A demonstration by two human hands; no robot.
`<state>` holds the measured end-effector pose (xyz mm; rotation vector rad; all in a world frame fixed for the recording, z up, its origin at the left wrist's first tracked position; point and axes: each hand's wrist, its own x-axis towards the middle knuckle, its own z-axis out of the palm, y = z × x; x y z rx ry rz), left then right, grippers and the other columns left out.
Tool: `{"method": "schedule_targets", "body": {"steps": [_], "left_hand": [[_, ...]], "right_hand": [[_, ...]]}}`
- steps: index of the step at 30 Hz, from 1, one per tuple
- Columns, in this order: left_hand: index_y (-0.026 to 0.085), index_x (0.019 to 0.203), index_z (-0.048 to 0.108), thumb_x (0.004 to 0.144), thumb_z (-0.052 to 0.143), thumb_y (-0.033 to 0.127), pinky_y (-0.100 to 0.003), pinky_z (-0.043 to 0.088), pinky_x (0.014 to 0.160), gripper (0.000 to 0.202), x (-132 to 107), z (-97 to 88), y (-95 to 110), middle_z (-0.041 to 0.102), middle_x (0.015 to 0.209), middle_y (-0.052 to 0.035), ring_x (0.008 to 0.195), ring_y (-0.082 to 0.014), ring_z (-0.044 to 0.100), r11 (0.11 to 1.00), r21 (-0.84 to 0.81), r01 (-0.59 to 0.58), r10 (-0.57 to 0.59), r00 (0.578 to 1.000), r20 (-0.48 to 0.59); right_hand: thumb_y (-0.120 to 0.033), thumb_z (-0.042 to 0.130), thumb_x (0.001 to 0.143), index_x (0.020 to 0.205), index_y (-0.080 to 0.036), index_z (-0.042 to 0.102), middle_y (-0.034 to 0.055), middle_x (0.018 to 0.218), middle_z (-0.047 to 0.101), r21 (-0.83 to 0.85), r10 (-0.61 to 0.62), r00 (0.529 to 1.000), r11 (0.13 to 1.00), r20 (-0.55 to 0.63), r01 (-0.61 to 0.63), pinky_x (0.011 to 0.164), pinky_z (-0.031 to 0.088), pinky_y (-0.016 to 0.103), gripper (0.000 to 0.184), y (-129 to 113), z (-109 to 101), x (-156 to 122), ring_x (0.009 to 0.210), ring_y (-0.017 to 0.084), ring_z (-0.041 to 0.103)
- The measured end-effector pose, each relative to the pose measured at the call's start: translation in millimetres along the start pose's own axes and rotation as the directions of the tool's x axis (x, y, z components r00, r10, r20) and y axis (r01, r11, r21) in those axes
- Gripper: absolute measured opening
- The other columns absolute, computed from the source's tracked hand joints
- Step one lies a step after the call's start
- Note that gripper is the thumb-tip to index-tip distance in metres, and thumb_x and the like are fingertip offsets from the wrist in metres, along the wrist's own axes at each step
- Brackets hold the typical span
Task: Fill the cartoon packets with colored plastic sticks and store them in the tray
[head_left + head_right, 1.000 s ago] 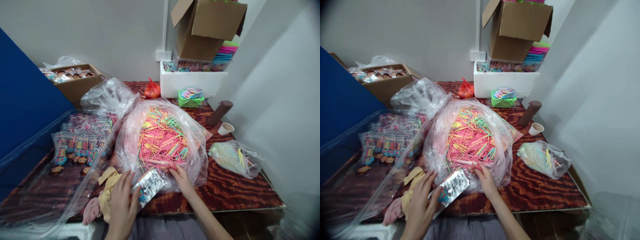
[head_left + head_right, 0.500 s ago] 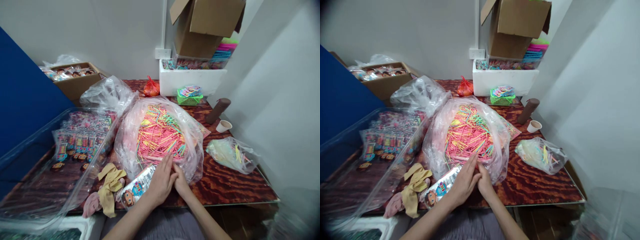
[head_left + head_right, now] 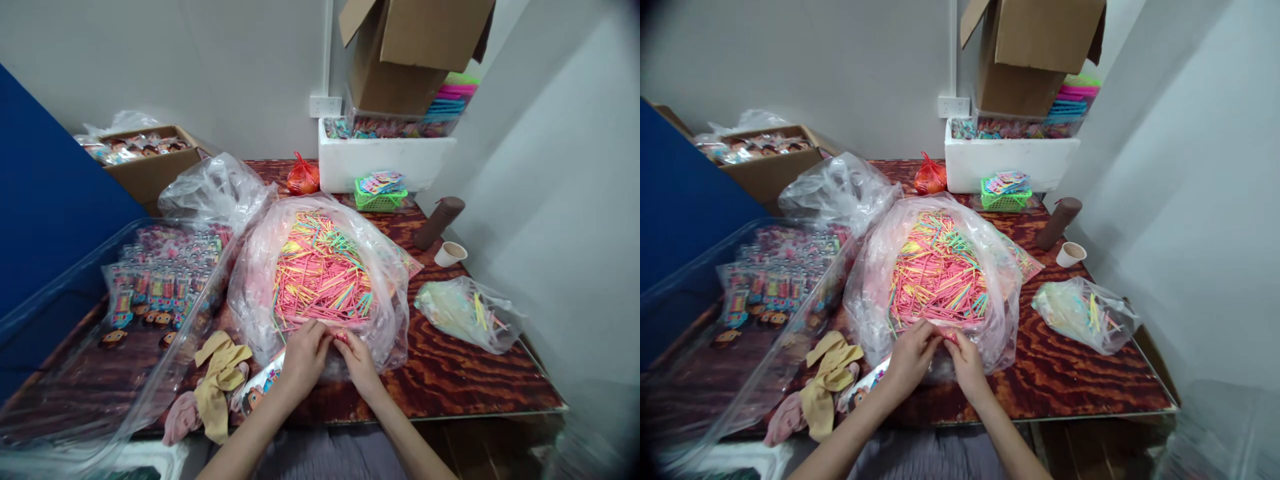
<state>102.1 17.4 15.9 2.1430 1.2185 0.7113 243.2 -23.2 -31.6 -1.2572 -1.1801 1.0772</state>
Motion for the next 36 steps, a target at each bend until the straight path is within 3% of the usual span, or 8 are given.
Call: {"method": "schedule_targets", "body": {"steps": [5, 10, 17, 21, 25, 29, 32, 36], "left_hand": [[0.019, 0.083, 0.061, 0.090, 0.051, 0.020, -0.029, 0.045, 0.070, 0.012, 23, -27.4, -8, 0.063, 0.080, -0.0015, 0.077, -0.0174, 0.060, 0.989, -0.126, 0.078, -0.092, 0.989, -0.111], [0.019, 0.119, 0.059, 0.092, 0.048, 0.018, -0.042, 0.044, 0.098, 0.029, 30, -34.9, -16, 0.060, 0.119, -0.0101, 0.114, -0.0231, 0.055, 0.999, -0.027, 0.039, -0.046, 0.945, -0.324], [0.023, 0.125, 0.056, 0.096, 0.046, 0.019, -0.040, 0.047, 0.098, 0.032, -4, -15.1, 6, 0.063, 0.120, -0.0091, 0.116, -0.0214, 0.056, 0.994, -0.044, -0.103, 0.095, 0.984, -0.149], [0.022, 0.148, 0.029, 0.096, 0.046, 0.020, -0.045, 0.038, 0.111, 0.055, -14, 0.8, 13, 0.046, 0.146, -0.0115, 0.138, -0.0232, 0.038, 0.979, 0.070, -0.189, 0.194, 0.979, -0.068], [0.025, 0.146, 0.035, 0.095, 0.047, 0.023, -0.052, 0.035, 0.112, 0.052, -13, 8.8, 9, 0.037, 0.154, -0.0088, 0.144, -0.0263, 0.027, 0.962, 0.156, -0.225, 0.217, 0.974, 0.068], [0.023, 0.147, 0.032, 0.096, 0.045, 0.023, -0.046, 0.039, 0.109, 0.052, -18, -8.5, -1, 0.041, 0.149, -0.0126, 0.138, -0.0243, 0.037, 0.981, 0.144, -0.133, 0.135, 0.991, -0.005], [0.021, 0.132, 0.050, 0.095, 0.046, 0.025, -0.045, 0.045, 0.100, 0.037, -33, -27.3, -15, 0.060, 0.127, -0.0124, 0.119, -0.0257, 0.054, 0.985, 0.170, -0.023, 0.037, 0.996, -0.082], [0.020, 0.113, 0.062, 0.091, 0.053, 0.029, -0.045, 0.048, 0.088, 0.026, -59, -35.3, -34, 0.064, 0.111, -0.0107, 0.102, -0.0280, 0.058, 0.953, 0.268, 0.142, -0.117, 0.987, -0.108]], "right_hand": [[-0.041, 0.058, 0.089, 0.091, -0.020, 0.068, 0.0049, 0.088, 0.072, 0.034, 0.054, 0.995, 0.998, -0.084, -0.051, 0.079, 0.049, 0.030, 0.024, -5, -1, 4, 0.084, 0.022, 0.065], [-0.046, 0.060, 0.086, 0.089, -0.020, 0.067, 0.0040, 0.081, 0.072, 0.123, 0.128, 0.987, 0.986, -0.093, -0.116, 0.074, 0.050, 0.031, 0.027, -5, -2, 10, 0.078, 0.021, 0.065], [-0.033, 0.058, 0.089, 0.093, -0.021, 0.068, 0.0033, 0.094, 0.071, 0.119, 0.051, 0.999, 0.991, 0.012, -0.052, 0.084, 0.049, 0.030, 0.017, -8, -2, 8, 0.088, 0.020, 0.064], [-0.028, 0.056, 0.088, 0.103, -0.022, 0.069, 0.0049, 0.105, 0.071, 0.097, 0.028, 0.999, 0.995, 0.032, -0.031, 0.093, 0.047, 0.035, 0.021, 2, 1, 3, 0.097, 0.022, 0.063], [-0.027, 0.054, 0.087, 0.106, -0.022, 0.069, 0.0055, 0.104, 0.072, 0.060, 0.025, 0.999, 0.998, 0.039, -0.027, 0.091, 0.049, 0.036, 0.024, 10, 2, 3, 0.096, 0.023, 0.064], [-0.031, 0.056, 0.088, 0.096, -0.021, 0.069, 0.0046, 0.094, 0.072, 0.045, 0.070, 0.997, 0.996, 0.033, -0.071, 0.084, 0.051, 0.033, 0.018, 9, 1, 5, 0.089, 0.021, 0.065], [-0.035, 0.057, 0.088, 0.089, -0.020, 0.068, 0.0036, 0.083, 0.072, 0.075, 0.109, 0.993, 0.991, 0.038, -0.112, 0.077, 0.051, 0.031, 0.019, 6, -1, 6, 0.082, 0.021, 0.066], [-0.038, 0.058, 0.089, 0.087, -0.020, 0.069, 0.0036, 0.084, 0.071, 0.065, 0.082, 0.996, 0.994, 0.025, -0.083, 0.078, 0.049, 0.030, 0.021, 2, -1, 6, 0.082, 0.021, 0.065]]}}
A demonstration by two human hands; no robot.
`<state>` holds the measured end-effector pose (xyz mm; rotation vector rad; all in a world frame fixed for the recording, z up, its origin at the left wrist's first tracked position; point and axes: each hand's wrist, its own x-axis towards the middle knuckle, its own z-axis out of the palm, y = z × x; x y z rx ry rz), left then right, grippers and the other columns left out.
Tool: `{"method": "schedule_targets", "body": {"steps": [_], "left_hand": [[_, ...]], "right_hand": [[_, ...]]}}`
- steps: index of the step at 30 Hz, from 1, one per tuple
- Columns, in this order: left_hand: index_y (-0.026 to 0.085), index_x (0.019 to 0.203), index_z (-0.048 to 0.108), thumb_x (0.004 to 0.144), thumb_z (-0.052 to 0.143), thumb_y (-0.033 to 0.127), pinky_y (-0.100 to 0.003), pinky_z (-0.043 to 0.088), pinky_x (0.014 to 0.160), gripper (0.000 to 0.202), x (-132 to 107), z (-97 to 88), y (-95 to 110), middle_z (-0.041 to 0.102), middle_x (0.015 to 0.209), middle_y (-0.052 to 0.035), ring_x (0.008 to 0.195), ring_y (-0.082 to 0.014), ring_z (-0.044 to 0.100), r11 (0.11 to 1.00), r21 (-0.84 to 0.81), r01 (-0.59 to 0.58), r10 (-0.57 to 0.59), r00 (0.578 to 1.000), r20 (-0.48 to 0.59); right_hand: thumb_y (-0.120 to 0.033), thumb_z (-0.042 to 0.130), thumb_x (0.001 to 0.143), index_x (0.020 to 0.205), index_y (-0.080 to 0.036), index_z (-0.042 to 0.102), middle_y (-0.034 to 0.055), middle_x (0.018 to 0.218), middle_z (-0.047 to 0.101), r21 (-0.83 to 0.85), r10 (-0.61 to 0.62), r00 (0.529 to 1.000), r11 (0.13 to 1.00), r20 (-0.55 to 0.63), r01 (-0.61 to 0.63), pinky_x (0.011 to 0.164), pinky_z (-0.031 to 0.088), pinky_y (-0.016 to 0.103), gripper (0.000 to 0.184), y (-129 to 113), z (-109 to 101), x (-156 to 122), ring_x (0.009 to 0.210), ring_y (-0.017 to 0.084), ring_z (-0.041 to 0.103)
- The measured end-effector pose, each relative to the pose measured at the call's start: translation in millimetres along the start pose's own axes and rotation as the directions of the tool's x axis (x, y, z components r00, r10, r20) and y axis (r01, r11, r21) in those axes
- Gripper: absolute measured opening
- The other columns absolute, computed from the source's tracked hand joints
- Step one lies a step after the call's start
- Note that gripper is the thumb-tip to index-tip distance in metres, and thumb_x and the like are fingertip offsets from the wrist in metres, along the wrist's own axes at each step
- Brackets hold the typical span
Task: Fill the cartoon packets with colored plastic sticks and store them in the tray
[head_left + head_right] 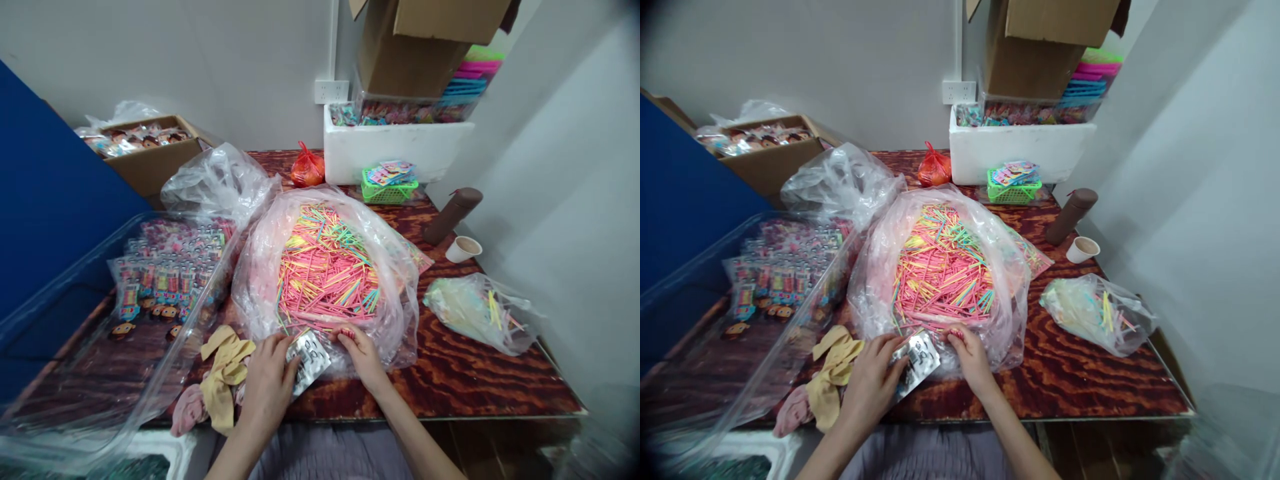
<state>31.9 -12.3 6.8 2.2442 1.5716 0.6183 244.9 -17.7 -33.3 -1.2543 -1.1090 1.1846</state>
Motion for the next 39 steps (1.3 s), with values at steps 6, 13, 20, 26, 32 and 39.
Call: {"method": "schedule_targets", "body": {"steps": [6, 13, 20, 26, 32, 39], "left_hand": [[0.022, 0.102, 0.064, 0.084, 0.062, 0.033, -0.040, 0.045, 0.080, 0.021, -9, 8.0, -10, 0.063, 0.095, -0.0059, 0.092, -0.0268, 0.059, 0.990, 0.007, 0.139, -0.139, 0.990, 0.023], [0.021, 0.074, 0.055, 0.087, 0.055, 0.030, -0.031, 0.042, 0.068, 0.016, -5, 3.3, -19, 0.058, 0.076, -0.0011, 0.075, -0.0206, 0.057, 0.945, -0.213, 0.249, -0.256, 0.967, -0.007], [0.021, 0.078, 0.064, 0.092, 0.050, 0.034, -0.031, 0.043, 0.072, 0.024, -11, 3.6, -25, 0.063, 0.077, -0.0028, 0.077, -0.0205, 0.060, 0.937, -0.312, 0.155, -0.181, 0.982, -0.056], [0.024, 0.106, 0.069, 0.094, 0.048, 0.033, -0.033, 0.047, 0.083, 0.027, -15, 1.1, -28, 0.069, 0.098, -0.0060, 0.093, -0.0221, 0.063, 0.922, -0.369, 0.114, -0.158, 0.983, -0.092], [0.022, 0.097, 0.071, 0.090, 0.054, 0.037, -0.032, 0.047, 0.082, 0.024, -13, -17.2, -18, 0.069, 0.095, -0.0049, 0.092, -0.0225, 0.063, 0.864, -0.474, 0.173, -0.296, 0.934, -0.199], [0.021, 0.092, 0.064, 0.065, 0.079, 0.043, -0.020, 0.048, 0.064, 0.038, 3, -28.9, -13, 0.065, 0.080, 0.0036, 0.071, -0.0123, 0.060, 0.198, -0.915, 0.352, -0.654, 0.743, 0.145]], "right_hand": [[-0.037, 0.058, 0.090, 0.088, -0.020, 0.070, 0.0039, 0.088, 0.071, -0.029, -0.021, 1.000, 0.999, 0.010, 0.022, 0.081, 0.047, 0.030, 0.021, -1, -3, -1, 0.087, 0.021, 0.064], [-0.035, 0.059, 0.089, 0.087, -0.020, 0.072, 0.0038, 0.088, 0.071, -0.042, -0.047, 0.999, 0.998, 0.017, 0.048, 0.083, 0.047, 0.031, 0.020, 1, -3, -1, 0.088, 0.020, 0.064], [-0.034, 0.058, 0.089, 0.089, -0.021, 0.072, 0.0043, 0.090, 0.073, -0.033, -0.050, 0.999, 0.998, 0.002, 0.050, 0.082, 0.048, 0.031, 0.019, 2, -1, -2, 0.087, 0.020, 0.065], [-0.033, 0.059, 0.089, 0.088, -0.021, 0.072, 0.0041, 0.089, 0.072, -0.035, -0.051, 0.999, 0.998, -0.007, 0.050, 0.081, 0.048, 0.031, 0.018, 3, -1, -2, 0.086, 0.021, 0.065], [-0.032, 0.059, 0.089, 0.090, -0.021, 0.072, 0.0040, 0.090, 0.072, -0.032, -0.050, 0.999, 0.998, -0.010, 0.050, 0.082, 0.048, 0.031, 0.017, 4, 1, -3, 0.086, 0.020, 0.065], [-0.035, 0.060, 0.088, 0.089, -0.021, 0.072, 0.0043, 0.088, 0.072, -0.044, -0.039, 0.999, 0.998, -0.026, 0.038, 0.082, 0.049, 0.031, 0.019, 5, 1, -3, 0.086, 0.020, 0.065]]}}
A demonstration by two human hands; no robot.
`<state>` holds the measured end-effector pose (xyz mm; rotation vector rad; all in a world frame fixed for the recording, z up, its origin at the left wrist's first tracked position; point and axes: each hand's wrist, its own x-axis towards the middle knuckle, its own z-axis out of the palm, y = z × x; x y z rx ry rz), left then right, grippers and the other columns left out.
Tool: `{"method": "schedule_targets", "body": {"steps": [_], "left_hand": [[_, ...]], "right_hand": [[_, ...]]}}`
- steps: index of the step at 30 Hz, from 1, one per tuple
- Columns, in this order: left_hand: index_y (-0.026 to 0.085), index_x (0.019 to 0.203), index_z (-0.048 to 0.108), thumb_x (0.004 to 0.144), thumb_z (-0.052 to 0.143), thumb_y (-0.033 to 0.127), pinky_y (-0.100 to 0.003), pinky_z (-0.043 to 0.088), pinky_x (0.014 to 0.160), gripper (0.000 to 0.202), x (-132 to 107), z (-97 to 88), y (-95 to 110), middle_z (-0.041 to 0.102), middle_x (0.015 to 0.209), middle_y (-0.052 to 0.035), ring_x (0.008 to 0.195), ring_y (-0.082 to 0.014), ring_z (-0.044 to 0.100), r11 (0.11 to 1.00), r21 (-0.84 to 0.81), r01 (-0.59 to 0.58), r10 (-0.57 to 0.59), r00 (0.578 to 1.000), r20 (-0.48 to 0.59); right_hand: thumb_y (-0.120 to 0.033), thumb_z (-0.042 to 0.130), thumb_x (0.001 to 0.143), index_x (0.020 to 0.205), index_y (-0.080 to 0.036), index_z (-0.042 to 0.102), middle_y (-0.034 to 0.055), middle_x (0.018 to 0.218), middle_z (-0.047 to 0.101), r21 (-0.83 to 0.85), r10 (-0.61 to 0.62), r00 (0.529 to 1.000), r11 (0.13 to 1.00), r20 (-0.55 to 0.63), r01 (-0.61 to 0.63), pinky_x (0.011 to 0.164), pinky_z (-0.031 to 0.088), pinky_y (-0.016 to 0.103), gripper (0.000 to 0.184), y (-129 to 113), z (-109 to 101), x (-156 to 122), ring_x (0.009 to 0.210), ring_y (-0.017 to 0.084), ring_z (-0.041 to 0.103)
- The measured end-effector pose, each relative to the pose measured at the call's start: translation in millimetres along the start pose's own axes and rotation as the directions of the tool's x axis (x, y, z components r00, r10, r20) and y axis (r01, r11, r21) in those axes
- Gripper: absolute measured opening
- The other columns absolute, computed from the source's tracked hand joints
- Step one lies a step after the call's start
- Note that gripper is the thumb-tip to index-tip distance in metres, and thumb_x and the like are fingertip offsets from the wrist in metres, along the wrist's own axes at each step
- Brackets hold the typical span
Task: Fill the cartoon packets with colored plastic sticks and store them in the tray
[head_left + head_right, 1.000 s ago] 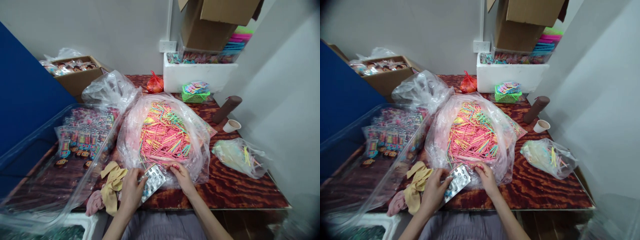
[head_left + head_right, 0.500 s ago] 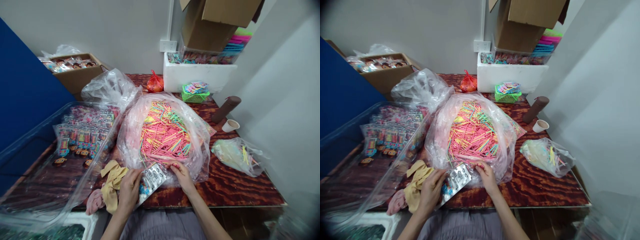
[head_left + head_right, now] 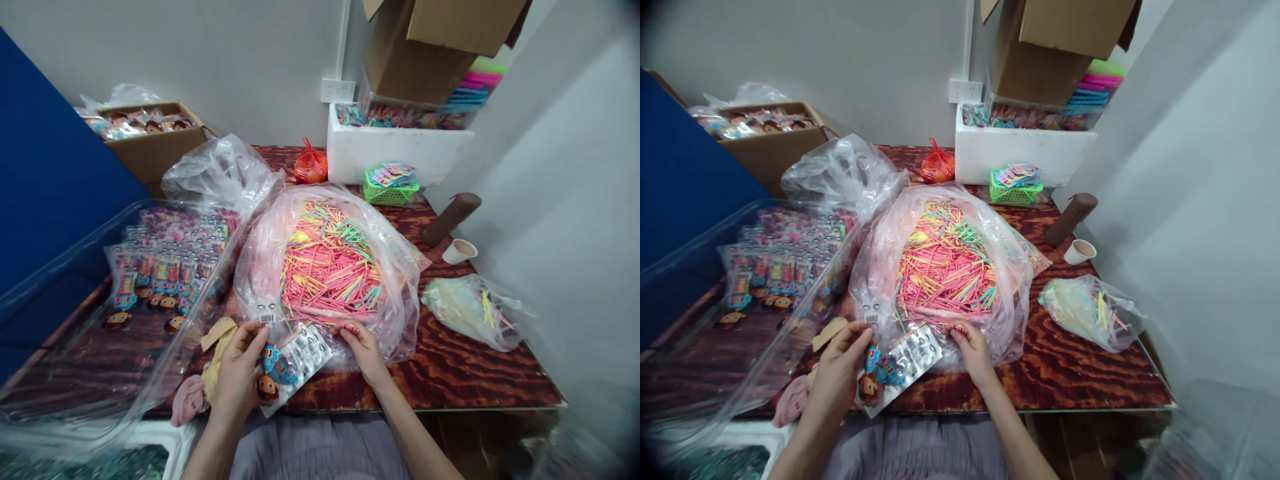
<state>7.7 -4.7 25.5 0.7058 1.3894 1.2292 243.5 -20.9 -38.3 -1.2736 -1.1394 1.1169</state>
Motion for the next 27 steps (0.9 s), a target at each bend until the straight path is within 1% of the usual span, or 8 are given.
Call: {"method": "schedule_targets", "body": {"steps": [4, 7, 11, 14, 19, 24, 26, 27], "left_hand": [[0.018, 0.082, 0.065, 0.054, 0.088, 0.033, -0.019, 0.049, 0.064, 0.039, -2, 2.4, 2, 0.066, 0.077, 0.0041, 0.068, -0.0092, 0.060, 0.953, -0.249, 0.170, -0.154, 0.984, 0.085], [0.017, 0.076, 0.068, 0.052, 0.089, 0.035, -0.018, 0.049, 0.062, 0.036, -5, 0.0, 1, 0.067, 0.073, 0.0034, 0.064, -0.0086, 0.059, 0.950, -0.277, 0.147, -0.145, 0.989, 0.026], [0.019, 0.079, 0.074, 0.063, 0.082, 0.040, -0.022, 0.050, 0.066, 0.028, -9, -2.6, 2, 0.071, 0.076, -0.0006, 0.071, -0.0136, 0.062, 1.000, -0.004, 0.000, 0.000, 0.996, 0.092], [0.019, 0.079, 0.075, 0.071, 0.075, 0.039, -0.025, 0.051, 0.071, 0.021, -10, -0.4, 4, 0.072, 0.081, -0.0029, 0.081, -0.0181, 0.064, 0.952, 0.240, -0.189, 0.136, 0.966, 0.221], [0.020, 0.081, 0.074, 0.075, 0.070, 0.035, -0.025, 0.050, 0.064, 0.017, -9, 5.9, 0, 0.072, 0.077, -0.0009, 0.072, -0.0174, 0.064, 0.927, 0.306, -0.218, 0.168, 0.969, 0.182], [0.019, 0.081, 0.074, 0.083, 0.062, 0.034, -0.026, 0.049, 0.071, 0.019, -16, 13.7, -1, 0.071, 0.082, -0.0032, 0.079, -0.0183, 0.064, 0.879, 0.328, -0.347, 0.224, 0.906, 0.360], [0.019, 0.078, 0.072, 0.086, 0.060, 0.034, -0.025, 0.047, 0.070, 0.022, -20, 19.2, 0, 0.068, 0.079, -0.0026, 0.077, -0.0170, 0.061, 0.868, 0.319, -0.380, 0.229, 0.877, 0.422], [0.018, 0.076, 0.071, 0.086, 0.060, 0.035, -0.025, 0.046, 0.070, 0.023, -21, 21.9, 0, 0.066, 0.077, -0.0020, 0.076, -0.0162, 0.060, 0.872, 0.310, -0.379, 0.223, 0.871, 0.438]], "right_hand": [[-0.036, 0.061, 0.087, 0.088, -0.021, 0.072, 0.0041, 0.086, 0.072, -0.001, 0.002, 1.000, 1.000, -0.007, -0.002, 0.082, 0.049, 0.031, 0.019, 0, 0, 0, 0.085, 0.020, 0.065], [-0.035, 0.062, 0.086, 0.087, -0.021, 0.073, 0.0035, 0.086, 0.073, 0.013, 0.015, 1.000, 1.000, -0.009, -0.015, 0.081, 0.049, 0.031, 0.017, 0, -1, 0, 0.084, 0.020, 0.066], [-0.036, 0.064, 0.085, 0.088, -0.021, 0.073, 0.0040, 0.087, 0.074, 0.035, 0.037, 0.999, 0.999, 0.002, -0.038, 0.080, 0.050, 0.032, 0.018, -1, 0, 0, 0.085, 0.021, 0.066], [-0.039, 0.065, 0.084, 0.088, -0.021, 0.073, 0.0047, 0.087, 0.074, 0.053, 0.060, 0.998, 0.997, -0.009, -0.060, 0.081, 0.050, 0.033, 0.020, 2, 1, 0, 0.084, 0.022, 0.067], [-0.041, 0.062, 0.085, 0.087, -0.020, 0.069, 0.0042, 0.082, 0.073, 0.053, 0.066, 0.997, 0.997, -0.036, -0.065, 0.078, 0.050, 0.033, 0.022, 4, 0, 2, 0.080, 0.021, 0.066], [-0.040, 0.059, 0.088, 0.088, -0.020, 0.068, 0.0044, 0.086, 0.072, -0.067, -0.037, 0.997, 0.997, -0.065, 0.033, 0.079, 0.048, 0.032, 0.021, -40, -2, 18, 0.083, 0.021, 0.065], [-0.037, 0.061, 0.088, 0.088, -0.020, 0.070, 0.0050, 0.091, 0.073, 0.017, -0.074, 0.993, 0.997, -0.093, 0.076, 0.088, 0.047, 0.035, 0.019, -68, 3, 28, 0.091, 0.022, 0.065], [-0.036, 0.062, 0.087, 0.087, -0.020, 0.070, 0.0049, 0.091, 0.074, 0.142, -0.060, 0.992, 0.987, -0.108, 0.075, 0.092, 0.047, 0.036, 0.018, -82, 7, 33, 0.093, 0.022, 0.065]]}}
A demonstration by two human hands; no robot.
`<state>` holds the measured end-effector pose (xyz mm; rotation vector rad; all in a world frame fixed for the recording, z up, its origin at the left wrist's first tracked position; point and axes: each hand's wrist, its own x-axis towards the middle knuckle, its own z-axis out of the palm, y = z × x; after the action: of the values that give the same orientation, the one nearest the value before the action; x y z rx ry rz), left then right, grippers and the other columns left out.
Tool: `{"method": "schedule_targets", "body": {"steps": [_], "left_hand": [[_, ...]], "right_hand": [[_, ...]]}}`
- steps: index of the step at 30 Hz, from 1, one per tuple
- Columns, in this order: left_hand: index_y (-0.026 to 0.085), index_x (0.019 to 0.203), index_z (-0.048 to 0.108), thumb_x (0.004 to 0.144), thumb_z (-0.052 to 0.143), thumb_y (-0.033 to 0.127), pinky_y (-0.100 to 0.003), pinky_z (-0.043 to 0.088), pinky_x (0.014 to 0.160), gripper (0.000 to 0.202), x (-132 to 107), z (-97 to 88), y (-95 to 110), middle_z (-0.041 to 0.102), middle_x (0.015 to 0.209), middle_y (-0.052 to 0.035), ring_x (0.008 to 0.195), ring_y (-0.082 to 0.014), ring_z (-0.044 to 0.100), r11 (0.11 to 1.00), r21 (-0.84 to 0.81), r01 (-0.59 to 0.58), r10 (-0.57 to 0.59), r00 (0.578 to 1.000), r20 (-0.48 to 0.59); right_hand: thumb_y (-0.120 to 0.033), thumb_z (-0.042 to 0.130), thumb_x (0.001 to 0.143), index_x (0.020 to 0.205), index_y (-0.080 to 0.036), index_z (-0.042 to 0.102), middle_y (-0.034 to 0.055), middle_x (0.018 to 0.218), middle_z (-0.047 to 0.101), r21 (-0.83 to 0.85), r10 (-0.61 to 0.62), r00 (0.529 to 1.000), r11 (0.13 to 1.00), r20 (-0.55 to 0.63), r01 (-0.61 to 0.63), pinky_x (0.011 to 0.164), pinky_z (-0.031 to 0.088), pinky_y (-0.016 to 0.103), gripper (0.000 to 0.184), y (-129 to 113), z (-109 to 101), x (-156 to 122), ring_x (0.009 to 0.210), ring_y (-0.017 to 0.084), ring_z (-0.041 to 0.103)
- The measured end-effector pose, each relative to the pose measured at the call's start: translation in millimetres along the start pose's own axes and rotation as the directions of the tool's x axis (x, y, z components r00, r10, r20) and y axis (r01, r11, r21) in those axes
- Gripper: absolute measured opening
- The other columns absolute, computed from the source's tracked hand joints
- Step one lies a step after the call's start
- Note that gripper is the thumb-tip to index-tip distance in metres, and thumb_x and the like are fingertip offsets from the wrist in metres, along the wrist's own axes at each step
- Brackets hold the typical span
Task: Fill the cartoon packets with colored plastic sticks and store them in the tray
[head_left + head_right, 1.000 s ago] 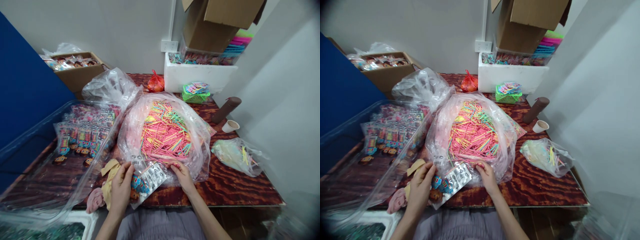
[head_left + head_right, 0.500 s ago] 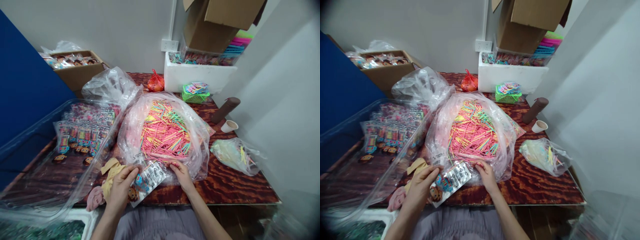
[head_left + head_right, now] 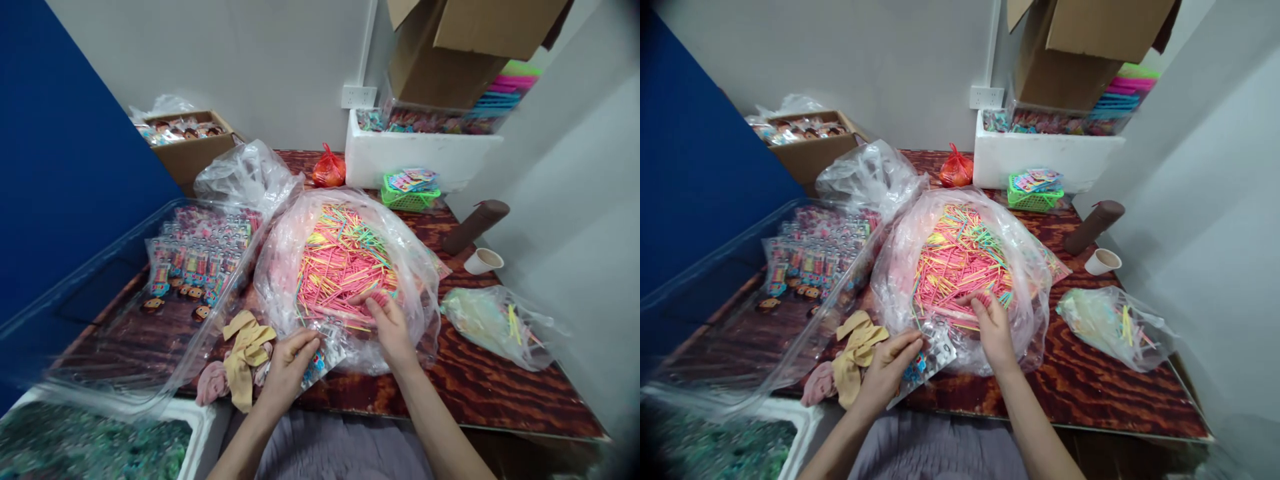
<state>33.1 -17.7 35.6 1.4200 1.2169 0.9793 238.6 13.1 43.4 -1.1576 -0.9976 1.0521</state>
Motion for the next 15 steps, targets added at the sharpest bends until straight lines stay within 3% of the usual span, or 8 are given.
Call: {"method": "schedule_targets", "body": {"steps": [2, 4, 6, 8, 11, 15], "left_hand": [[0.018, 0.076, 0.070, 0.087, 0.059, 0.035, -0.024, 0.045, 0.070, 0.023, 1, 3.8, 2, 0.063, 0.077, -0.0013, 0.075, -0.0152, 0.059, 0.999, -0.038, 0.012, -0.012, 1.000, 0.022], [0.017, 0.077, 0.070, 0.087, 0.060, 0.035, -0.023, 0.045, 0.070, 0.023, 3, 5.5, 1, 0.062, 0.077, -0.0010, 0.075, -0.0148, 0.058, 0.997, -0.074, 0.021, -0.018, 0.999, 0.036], [0.017, 0.078, 0.070, 0.086, 0.061, 0.035, -0.023, 0.045, 0.072, 0.021, 3, 5.5, -1, 0.062, 0.078, -0.0011, 0.077, -0.0149, 0.058, 0.995, -0.101, 0.016, -0.013, 0.999, 0.031], [0.018, 0.081, 0.071, 0.086, 0.062, 0.034, -0.024, 0.046, 0.073, 0.019, 4, 4.7, -4, 0.064, 0.081, -0.0014, 0.079, -0.0152, 0.059, 0.992, -0.126, 0.007, -0.006, 1.000, 0.007], [0.019, 0.086, 0.073, 0.086, 0.062, 0.033, -0.024, 0.047, 0.075, 0.018, 3, 3.5, -8, 0.066, 0.085, -0.0018, 0.081, -0.0155, 0.060, 0.988, -0.151, -0.009, 0.001, 0.999, -0.053], [0.021, 0.091, 0.074, 0.087, 0.062, 0.031, -0.025, 0.047, 0.077, 0.017, 1, 3.4, -6, 0.068, 0.089, -0.0028, 0.085, -0.0164, 0.062, 0.990, -0.138, -0.038, 0.026, 0.996, -0.083]], "right_hand": [[-0.035, 0.067, 0.085, 0.086, -0.021, 0.070, 0.0040, 0.088, 0.075, 0.318, 0.092, 0.995, 0.943, 0.028, -0.096, 0.095, 0.047, 0.039, 0.015, -20, 14, 9, 0.097, 0.023, 0.067], [-0.033, 0.073, 0.080, 0.084, -0.022, 0.069, 0.0028, 0.089, 0.076, 0.555, 0.194, 0.975, 0.802, 0.109, -0.221, 0.097, 0.048, 0.042, 0.012, -31, 28, 14, 0.099, 0.023, 0.068], [-0.029, 0.077, 0.076, 0.082, -0.023, 0.069, 0.0022, 0.092, 0.076, 0.656, 0.261, 0.949, 0.687, 0.179, -0.312, 0.099, 0.048, 0.044, 0.012, -36, 38, 13, 0.102, 0.023, 0.068], [-0.027, 0.077, 0.075, 0.081, -0.023, 0.069, 0.0029, 0.095, 0.076, 0.676, 0.291, 0.935, 0.649, 0.204, -0.349, 0.102, 0.046, 0.045, 0.011, -35, 46, 8, 0.105, 0.024, 0.067], [-0.029, 0.077, 0.076, 0.082, -0.021, 0.070, 0.0058, 0.096, 0.076, 0.622, 0.310, 0.930, 0.694, 0.196, -0.362, 0.104, 0.043, 0.047, 0.013, -32, 52, -5, 0.110, 0.026, 0.065], [-0.039, 0.073, 0.078, 0.086, -0.020, 0.070, 0.0091, 0.109, 0.074, 0.371, 0.310, 0.935, 0.859, 0.171, -0.352, 0.108, 0.037, 0.048, 0.021, -32, 51, -20, 0.118, 0.028, 0.059]]}}
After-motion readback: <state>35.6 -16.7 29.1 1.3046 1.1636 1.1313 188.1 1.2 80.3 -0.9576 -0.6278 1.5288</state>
